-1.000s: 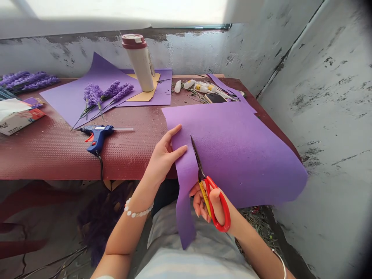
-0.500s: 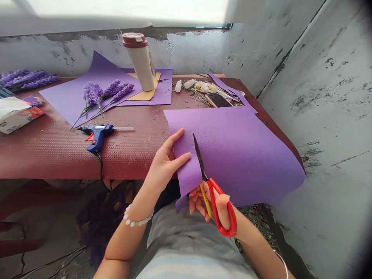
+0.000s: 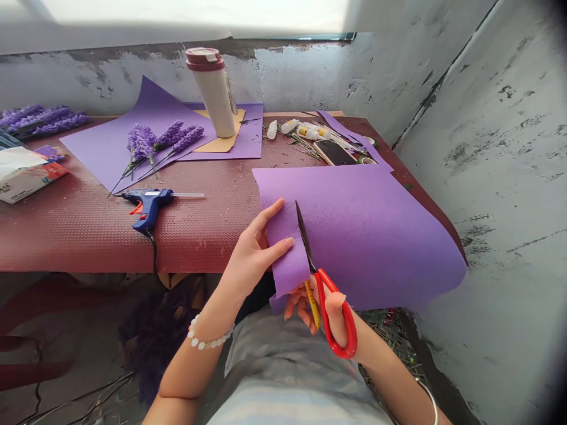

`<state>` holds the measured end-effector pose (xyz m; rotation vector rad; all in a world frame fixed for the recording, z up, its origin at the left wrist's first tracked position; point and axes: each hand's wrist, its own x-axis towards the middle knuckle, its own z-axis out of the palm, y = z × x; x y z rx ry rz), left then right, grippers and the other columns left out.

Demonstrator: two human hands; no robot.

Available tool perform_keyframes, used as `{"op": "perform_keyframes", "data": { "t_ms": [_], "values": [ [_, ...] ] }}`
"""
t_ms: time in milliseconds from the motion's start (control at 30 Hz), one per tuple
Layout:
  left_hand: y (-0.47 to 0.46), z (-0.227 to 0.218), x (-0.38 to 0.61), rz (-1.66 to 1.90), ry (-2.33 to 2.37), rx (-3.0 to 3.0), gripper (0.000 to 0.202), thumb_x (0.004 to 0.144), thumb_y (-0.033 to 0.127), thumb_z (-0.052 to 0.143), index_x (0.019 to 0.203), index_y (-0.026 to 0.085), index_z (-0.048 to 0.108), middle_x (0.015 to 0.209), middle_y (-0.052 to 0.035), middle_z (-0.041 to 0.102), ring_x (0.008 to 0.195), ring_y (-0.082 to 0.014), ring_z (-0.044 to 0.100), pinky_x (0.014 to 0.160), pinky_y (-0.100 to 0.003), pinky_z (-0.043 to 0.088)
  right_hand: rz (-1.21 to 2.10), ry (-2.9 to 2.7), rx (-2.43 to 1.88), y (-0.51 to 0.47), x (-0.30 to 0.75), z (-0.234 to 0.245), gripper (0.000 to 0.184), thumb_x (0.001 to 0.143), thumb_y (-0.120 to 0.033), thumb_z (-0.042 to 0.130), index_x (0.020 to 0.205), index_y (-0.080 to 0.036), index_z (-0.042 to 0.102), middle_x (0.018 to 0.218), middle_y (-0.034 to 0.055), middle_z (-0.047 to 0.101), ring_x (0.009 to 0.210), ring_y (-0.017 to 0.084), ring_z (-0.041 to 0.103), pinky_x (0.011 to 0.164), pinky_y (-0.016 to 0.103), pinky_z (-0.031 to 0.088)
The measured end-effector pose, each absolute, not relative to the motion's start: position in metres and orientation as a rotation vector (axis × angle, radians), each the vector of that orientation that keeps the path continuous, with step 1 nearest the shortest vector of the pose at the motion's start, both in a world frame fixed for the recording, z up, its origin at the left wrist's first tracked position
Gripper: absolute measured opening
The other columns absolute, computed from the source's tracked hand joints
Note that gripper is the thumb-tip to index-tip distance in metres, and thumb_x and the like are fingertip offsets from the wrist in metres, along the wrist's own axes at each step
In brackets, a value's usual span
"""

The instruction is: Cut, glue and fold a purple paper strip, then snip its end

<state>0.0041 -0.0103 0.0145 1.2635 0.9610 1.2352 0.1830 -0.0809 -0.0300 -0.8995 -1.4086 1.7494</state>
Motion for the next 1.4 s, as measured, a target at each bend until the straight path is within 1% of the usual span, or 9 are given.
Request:
{"op": "perform_keyframes", "data": {
  "t_ms": [100, 200, 467, 700, 800, 967, 1133, 1233, 1400],
  "values": [
    [-0.012, 0.014, 0.005, 1.249, 0.984, 1.255, 0.072, 0.083, 0.028, 0.081, 0.15, 0.024, 0.055, 0.158, -0.0084, 0.056, 0.15, -0.0308, 0.049, 0.124, -0.043, 0.043, 1.738, -1.374, -0.995, -0.083, 0.18, -0.027, 0.094, 0.073, -0.104, 0.027, 0.097, -0.019, 0.057, 0.067, 0.0029, 0.063, 0.049, 0.01, 0.045, 0.046, 0.023, 0.039],
    [-0.011, 0.012, 0.006, 1.251, 0.989, 1.255, 0.072, 0.083, 0.027, 0.081, 0.15, 0.023, 0.054, 0.16, -0.0085, 0.055, 0.152, -0.0306, 0.046, 0.126, -0.043, 0.041, 1.737, -1.327, -1.059, -0.083, 0.179, -0.027, 0.091, 0.072, -0.104, 0.032, 0.087, -0.018, 0.058, 0.056, 0.0006, 0.059, 0.042, 0.01, 0.045, 0.042, 0.022, 0.035],
    [-0.009, 0.009, 0.007, 1.248, 0.978, 1.245, 0.073, 0.083, 0.027, 0.08, 0.151, 0.023, 0.053, 0.158, -0.0093, 0.056, 0.15, -0.0298, 0.048, 0.124, -0.042, 0.042, 1.777, -1.136, -1.121, -0.081, 0.172, -0.031, 0.076, 0.073, -0.097, 0.052, 0.084, -0.021, 0.055, 0.047, -0.0027, 0.058, 0.032, 0.009, 0.043, 0.033, 0.019, 0.034],
    [-0.006, 0.006, 0.006, 1.238, 0.982, 1.291, 0.073, 0.084, 0.029, 0.079, 0.152, 0.025, 0.052, 0.158, -0.009, 0.055, 0.151, -0.0302, 0.046, 0.125, -0.044, 0.041, 1.756, -1.105, -1.242, -0.076, 0.164, -0.029, 0.076, 0.072, -0.099, 0.049, 0.075, -0.023, 0.05, 0.037, -0.004, 0.051, 0.025, 0.009, 0.038, 0.028, 0.019, 0.029],
    [-0.001, 0.006, 0.003, 1.205, 0.979, 1.32, 0.077, 0.083, 0.029, 0.081, 0.154, 0.026, 0.05, 0.158, -0.0089, 0.055, 0.151, -0.0309, 0.046, 0.124, -0.045, 0.041, 1.759, -1.094, -1.256, -0.075, 0.163, -0.032, 0.075, 0.074, -0.098, 0.047, 0.075, -0.023, 0.05, 0.037, -0.0041, 0.051, 0.025, 0.01, 0.039, 0.027, 0.019, 0.029],
    [0.006, 0.008, 0.0, 1.159, 0.975, 1.346, 0.086, 0.079, 0.028, 0.083, 0.157, 0.023, 0.046, 0.166, -0.0096, 0.046, 0.159, -0.0308, 0.034, 0.129, -0.044, 0.034, 1.758, -1.134, -1.201, -0.074, 0.167, -0.034, 0.082, 0.071, -0.102, 0.044, 0.079, -0.02, 0.054, 0.041, -0.0023, 0.055, 0.028, 0.009, 0.041, 0.03, 0.019, 0.03],
    [0.003, 0.007, -0.001, 1.175, 0.993, 1.385, 0.09, 0.08, 0.034, 0.084, 0.159, 0.025, 0.043, 0.168, -0.0098, 0.043, 0.16, -0.0328, 0.03, 0.13, -0.047, 0.032, 1.781, -1.152, -1.035, -0.072, 0.167, -0.032, 0.101, 0.062, -0.109, 0.033, 0.092, -0.016, 0.062, 0.056, 0.0023, 0.063, 0.035, 0.007, 0.038, 0.033, 0.019, 0.032],
    [0.0, 0.006, -0.002, 1.171, 0.996, 1.388, 0.094, 0.079, 0.038, 0.086, 0.161, 0.025, 0.041, 0.169, -0.0102, 0.041, 0.161, -0.0334, 0.028, 0.13, -0.048, 0.031, 1.782, -1.193, -0.982, -0.071, 0.168, -0.03, 0.103, 0.062, -0.109, 0.031, 0.096, -0.017, 0.063, 0.066, 0.0051, 0.068, 0.042, 0.007, 0.039, 0.036, 0.02, 0.036],
    [-0.001, 0.01, -0.005, 1.207, 1.002, 1.361, 0.095, 0.077, 0.034, 0.087, 0.16, 0.026, 0.042, 0.171, -0.0078, 0.039, 0.163, -0.0323, 0.024, 0.13, -0.045, 0.031, 1.874, -1.223, -0.925, -0.07, 0.175, -0.026, 0.107, 0.061, -0.11, 0.027, 0.099, -0.016, 0.061, 0.069, 0.0069, 0.068, 0.045, 0.009, 0.039, 0.037, 0.02, 0.036]
  ]
}}
